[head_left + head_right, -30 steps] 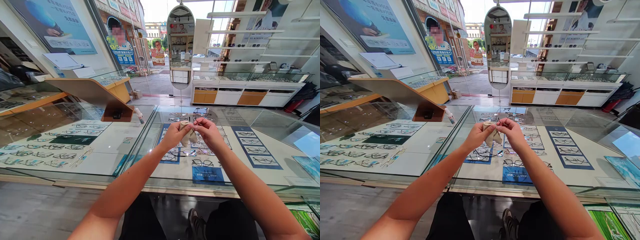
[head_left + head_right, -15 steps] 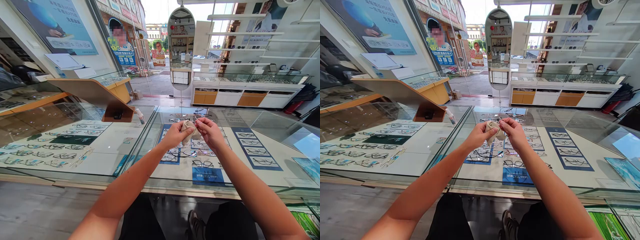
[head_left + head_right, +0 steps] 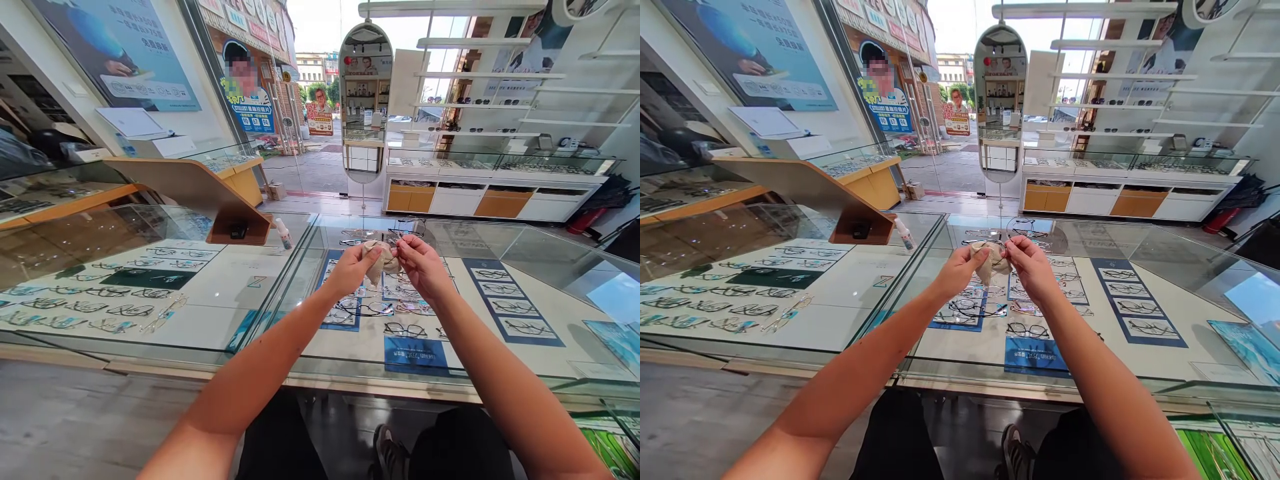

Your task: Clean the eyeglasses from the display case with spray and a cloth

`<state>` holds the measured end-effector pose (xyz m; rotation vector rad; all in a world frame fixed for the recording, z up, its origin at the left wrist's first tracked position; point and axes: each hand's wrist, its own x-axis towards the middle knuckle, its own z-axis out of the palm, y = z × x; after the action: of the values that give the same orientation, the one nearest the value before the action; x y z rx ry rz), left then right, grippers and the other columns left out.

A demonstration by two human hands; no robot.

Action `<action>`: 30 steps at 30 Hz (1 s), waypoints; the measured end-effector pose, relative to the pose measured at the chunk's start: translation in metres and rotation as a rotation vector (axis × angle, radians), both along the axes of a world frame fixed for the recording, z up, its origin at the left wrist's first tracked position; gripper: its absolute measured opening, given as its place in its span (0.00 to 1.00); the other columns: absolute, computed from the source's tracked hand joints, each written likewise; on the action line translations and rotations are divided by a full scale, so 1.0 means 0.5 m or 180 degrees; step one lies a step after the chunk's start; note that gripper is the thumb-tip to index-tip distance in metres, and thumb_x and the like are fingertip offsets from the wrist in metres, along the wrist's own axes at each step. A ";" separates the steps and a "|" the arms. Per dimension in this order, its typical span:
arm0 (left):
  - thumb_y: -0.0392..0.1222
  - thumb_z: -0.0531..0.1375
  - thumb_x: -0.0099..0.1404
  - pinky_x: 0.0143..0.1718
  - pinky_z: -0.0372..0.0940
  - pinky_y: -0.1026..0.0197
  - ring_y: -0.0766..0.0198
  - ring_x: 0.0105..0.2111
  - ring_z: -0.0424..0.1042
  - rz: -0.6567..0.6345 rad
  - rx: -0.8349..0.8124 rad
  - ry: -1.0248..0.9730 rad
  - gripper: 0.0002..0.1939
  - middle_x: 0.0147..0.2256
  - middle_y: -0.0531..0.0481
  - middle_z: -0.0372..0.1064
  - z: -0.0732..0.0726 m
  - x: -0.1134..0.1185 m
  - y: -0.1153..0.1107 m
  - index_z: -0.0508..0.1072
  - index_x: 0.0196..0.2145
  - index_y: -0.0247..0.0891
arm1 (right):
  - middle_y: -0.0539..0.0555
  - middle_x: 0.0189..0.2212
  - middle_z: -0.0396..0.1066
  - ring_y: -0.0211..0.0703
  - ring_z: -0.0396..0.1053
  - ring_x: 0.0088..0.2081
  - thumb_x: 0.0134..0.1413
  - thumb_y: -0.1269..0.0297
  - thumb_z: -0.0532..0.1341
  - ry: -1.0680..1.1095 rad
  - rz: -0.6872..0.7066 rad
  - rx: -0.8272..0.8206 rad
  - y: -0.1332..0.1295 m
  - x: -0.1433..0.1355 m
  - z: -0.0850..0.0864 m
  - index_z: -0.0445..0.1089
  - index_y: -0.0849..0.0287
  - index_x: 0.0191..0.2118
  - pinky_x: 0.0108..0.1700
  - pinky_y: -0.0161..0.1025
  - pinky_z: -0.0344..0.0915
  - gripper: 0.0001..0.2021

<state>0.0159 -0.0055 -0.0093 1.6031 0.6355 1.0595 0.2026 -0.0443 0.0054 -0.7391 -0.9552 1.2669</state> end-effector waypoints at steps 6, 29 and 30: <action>0.73 0.65 0.65 0.38 0.71 0.59 0.61 0.34 0.74 0.0715 0.0012 -0.0342 0.32 0.34 0.47 0.78 0.007 -0.015 0.023 0.80 0.38 0.37 | 0.48 0.33 0.72 0.40 0.72 0.37 0.42 0.49 0.82 0.0047 -0.0219 0.0113 0.007 0.009 0.003 0.76 0.52 0.36 0.44 0.40 0.70 0.21; 0.50 0.60 0.73 0.56 0.67 0.41 0.39 0.55 0.76 0.2671 0.1091 0.3011 0.12 0.51 0.35 0.79 0.044 -0.146 0.099 0.72 0.47 0.40 | 0.37 0.20 0.46 0.30 0.37 0.20 0.46 0.52 0.80 -0.0276 0.0052 0.0050 0.009 0.059 0.023 0.70 0.53 0.38 0.23 0.36 0.37 0.22; 0.50 0.60 0.74 0.55 0.69 0.44 0.44 0.53 0.77 0.2507 0.1362 0.2541 0.10 0.49 0.39 0.79 0.046 -0.128 0.082 0.72 0.45 0.41 | 0.36 0.19 0.46 0.29 0.36 0.20 0.48 0.51 0.79 -0.0325 0.0087 0.0079 0.008 0.061 0.023 0.70 0.53 0.38 0.23 0.36 0.36 0.22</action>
<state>-0.0478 0.0357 0.0138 2.2366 1.7746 1.1170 0.2330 -0.0401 0.0169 -0.7796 -1.0653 1.2485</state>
